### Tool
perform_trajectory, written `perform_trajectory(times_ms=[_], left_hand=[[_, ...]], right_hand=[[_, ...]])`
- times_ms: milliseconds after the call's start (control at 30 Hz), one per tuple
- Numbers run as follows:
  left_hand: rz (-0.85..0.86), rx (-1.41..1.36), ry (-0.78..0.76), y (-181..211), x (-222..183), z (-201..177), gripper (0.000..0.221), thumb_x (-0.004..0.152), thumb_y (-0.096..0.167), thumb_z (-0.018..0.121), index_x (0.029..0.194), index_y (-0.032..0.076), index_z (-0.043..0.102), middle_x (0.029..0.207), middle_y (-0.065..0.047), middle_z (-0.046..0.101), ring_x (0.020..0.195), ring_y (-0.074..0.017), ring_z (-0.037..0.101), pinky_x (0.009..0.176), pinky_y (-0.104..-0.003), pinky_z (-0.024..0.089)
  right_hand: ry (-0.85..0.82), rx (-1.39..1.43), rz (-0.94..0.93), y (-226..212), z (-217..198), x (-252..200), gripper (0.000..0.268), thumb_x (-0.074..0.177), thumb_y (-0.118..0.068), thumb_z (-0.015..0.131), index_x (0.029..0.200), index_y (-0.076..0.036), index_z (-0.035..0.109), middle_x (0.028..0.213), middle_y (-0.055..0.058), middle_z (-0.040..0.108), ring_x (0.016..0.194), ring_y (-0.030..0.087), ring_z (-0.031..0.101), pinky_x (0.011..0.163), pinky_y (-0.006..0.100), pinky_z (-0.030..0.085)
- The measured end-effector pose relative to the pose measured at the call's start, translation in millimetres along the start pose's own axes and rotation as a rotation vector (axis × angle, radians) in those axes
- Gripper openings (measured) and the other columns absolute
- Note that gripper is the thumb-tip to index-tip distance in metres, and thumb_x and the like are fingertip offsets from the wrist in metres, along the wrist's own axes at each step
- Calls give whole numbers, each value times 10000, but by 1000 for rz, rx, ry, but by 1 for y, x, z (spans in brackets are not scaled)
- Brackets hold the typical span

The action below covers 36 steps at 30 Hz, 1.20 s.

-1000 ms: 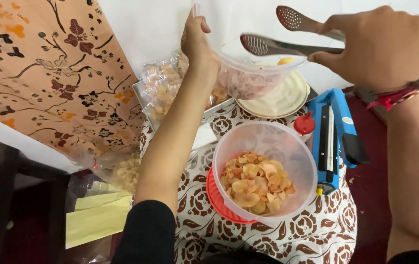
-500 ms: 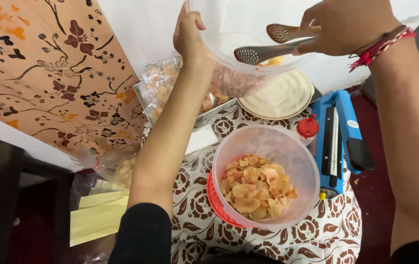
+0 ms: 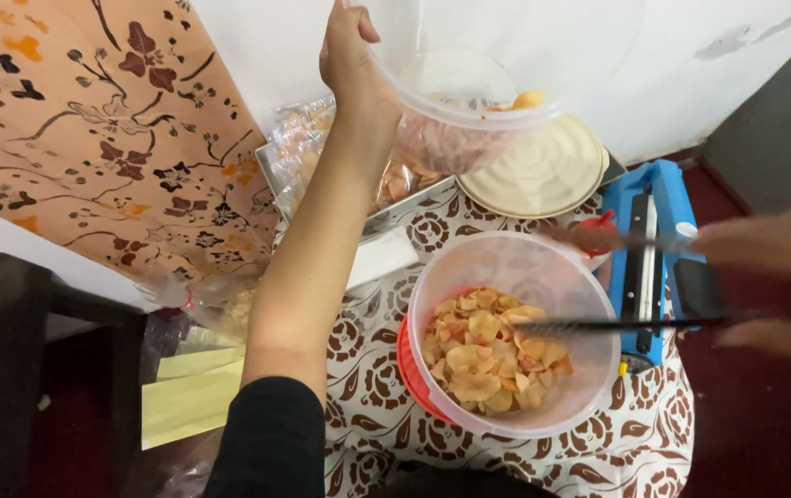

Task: Transferring chips from a large storage container to a smaller container, adding seasoning from a squeeze bottle, and sealing the containers.

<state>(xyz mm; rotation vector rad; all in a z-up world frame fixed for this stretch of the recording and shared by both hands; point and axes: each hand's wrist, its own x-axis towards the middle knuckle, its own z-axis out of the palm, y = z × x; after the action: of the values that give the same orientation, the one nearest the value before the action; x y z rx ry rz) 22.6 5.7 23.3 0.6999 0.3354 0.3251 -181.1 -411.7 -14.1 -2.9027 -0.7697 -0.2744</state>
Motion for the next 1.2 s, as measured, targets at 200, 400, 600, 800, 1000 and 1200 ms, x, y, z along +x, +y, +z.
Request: perform_trajectory(times_ms=[200,400,600,800,1000,1200], left_hand=[[-27,30,15,-2,-7,1,319,463,128,573,545,171,268,673,20,244,682,-183,231,622,-350,230],[-75,54,53,-4,11,0,407,452,79,489,855,79,542,1077,-8,523,998,-242,448,863,-388,384],[-50,-31,-10,3,13,4,920,507,39,454,1380,32,741,1545,7,657,1386,-215,566,1113,-386,447],[-15,40,-56,7,16,4,984,462,94,473,1411,91,733,1577,25,631,1487,-216,498,1254,-504,344],[-67,52,-149,16,6,5,1017,499,111,451,1495,152,655,1560,-23,600,1346,-276,506,1140,-563,387],[-83,44,-168,17,4,3,1024,509,93,440,1515,155,623,1663,-28,546,1451,-298,501,1196,-580,415]], right_hand=[[-680,-284,69,-160,13,52,679,880,-653,722,1493,-514,464,1393,-270,635,1265,107,630,786,450,711],[-704,40,-3,-140,9,76,703,864,-604,843,1495,-418,596,1432,-137,703,1179,150,756,936,408,658],[-434,174,431,24,27,163,434,1060,-425,492,1267,-245,828,1143,-20,916,1024,170,858,1049,390,594],[-571,14,637,222,230,234,484,1076,-463,565,1352,-120,766,1338,80,776,1148,305,710,1020,464,556],[-699,-12,704,217,263,233,393,943,-296,614,674,-23,695,646,152,726,566,272,595,569,412,464],[-663,354,923,246,288,233,280,949,-144,726,721,17,706,523,153,540,468,263,427,523,400,384]])
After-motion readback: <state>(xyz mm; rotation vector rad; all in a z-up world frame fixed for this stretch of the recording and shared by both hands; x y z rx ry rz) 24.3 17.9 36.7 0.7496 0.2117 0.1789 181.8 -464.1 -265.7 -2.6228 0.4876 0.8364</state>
